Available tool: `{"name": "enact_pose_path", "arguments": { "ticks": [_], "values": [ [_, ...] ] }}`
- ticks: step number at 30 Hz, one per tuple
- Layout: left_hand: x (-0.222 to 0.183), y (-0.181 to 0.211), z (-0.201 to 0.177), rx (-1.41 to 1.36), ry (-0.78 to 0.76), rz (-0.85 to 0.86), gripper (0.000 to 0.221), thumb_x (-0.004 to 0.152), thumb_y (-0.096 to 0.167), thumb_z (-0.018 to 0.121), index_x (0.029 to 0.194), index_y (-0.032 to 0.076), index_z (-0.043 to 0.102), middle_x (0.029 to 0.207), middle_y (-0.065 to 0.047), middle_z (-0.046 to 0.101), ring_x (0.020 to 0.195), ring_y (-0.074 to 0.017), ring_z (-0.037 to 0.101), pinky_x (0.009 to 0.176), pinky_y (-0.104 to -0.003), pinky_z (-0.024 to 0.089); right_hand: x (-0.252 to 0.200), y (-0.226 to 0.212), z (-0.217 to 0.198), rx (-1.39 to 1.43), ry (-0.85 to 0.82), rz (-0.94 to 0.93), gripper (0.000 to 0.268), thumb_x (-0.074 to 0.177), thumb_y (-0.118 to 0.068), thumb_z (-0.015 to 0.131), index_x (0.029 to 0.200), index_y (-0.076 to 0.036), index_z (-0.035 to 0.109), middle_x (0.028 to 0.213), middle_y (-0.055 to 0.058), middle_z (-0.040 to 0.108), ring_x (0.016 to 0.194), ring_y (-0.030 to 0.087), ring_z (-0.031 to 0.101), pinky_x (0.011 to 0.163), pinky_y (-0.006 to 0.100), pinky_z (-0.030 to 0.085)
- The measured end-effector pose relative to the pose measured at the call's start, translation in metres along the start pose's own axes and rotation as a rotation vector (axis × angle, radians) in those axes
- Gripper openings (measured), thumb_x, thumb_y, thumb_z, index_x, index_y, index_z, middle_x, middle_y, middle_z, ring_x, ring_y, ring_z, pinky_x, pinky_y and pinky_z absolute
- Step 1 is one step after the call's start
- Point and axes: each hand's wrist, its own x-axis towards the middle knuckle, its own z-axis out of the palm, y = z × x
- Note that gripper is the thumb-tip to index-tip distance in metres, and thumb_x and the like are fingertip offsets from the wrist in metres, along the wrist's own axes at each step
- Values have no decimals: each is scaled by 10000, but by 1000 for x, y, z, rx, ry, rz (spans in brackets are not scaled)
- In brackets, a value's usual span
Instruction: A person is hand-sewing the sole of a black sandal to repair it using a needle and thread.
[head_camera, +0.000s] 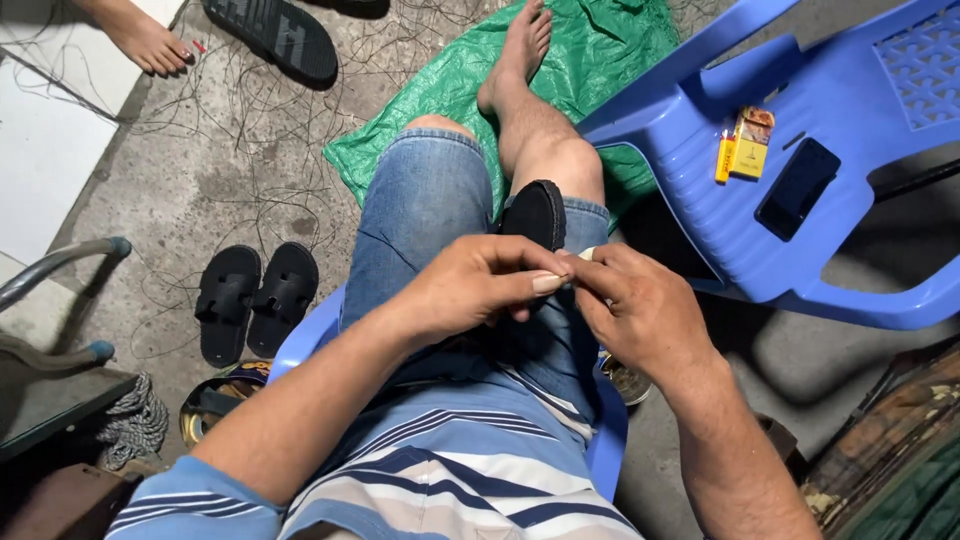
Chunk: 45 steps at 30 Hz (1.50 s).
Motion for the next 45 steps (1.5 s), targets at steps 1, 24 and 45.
{"name": "enact_pose_path", "arguments": {
  "ticks": [1, 24, 45],
  "values": [
    [2, -2, 0, 1, -4, -3, 188, 798, 146, 637, 967, 77, 678, 728, -35, 626, 603, -103, 628, 375, -141, 443, -1, 1, 0, 0, 1, 5, 210, 768, -135, 616, 962, -161, 690, 825, 55, 611, 769, 286, 625, 652, 363, 518],
    [12, 25, -18, 432, 97, -130, 274, 839, 146, 504, 1047, 175, 679, 912, 24, 646, 623, -66, 502, 486, -201, 462, 9, 14, -46, 165, -328, 262, 494, 739, -379, 632, 1215, -257, 580, 878, -21, 687, 699, 108, 611, 710, 244, 440],
    [-19, 7, -29, 115, -1, -55, 564, 716, 65, 681, 1237, 48, 467, 746, -92, 637, 564, -97, 568, 521, -198, 530, 21, -9, 25, 634, -44, 34, 197, 714, -65, 662, 884, -143, 722, 646, 87, 629, 547, 171, 580, 498, 290, 430]
  ]
}}
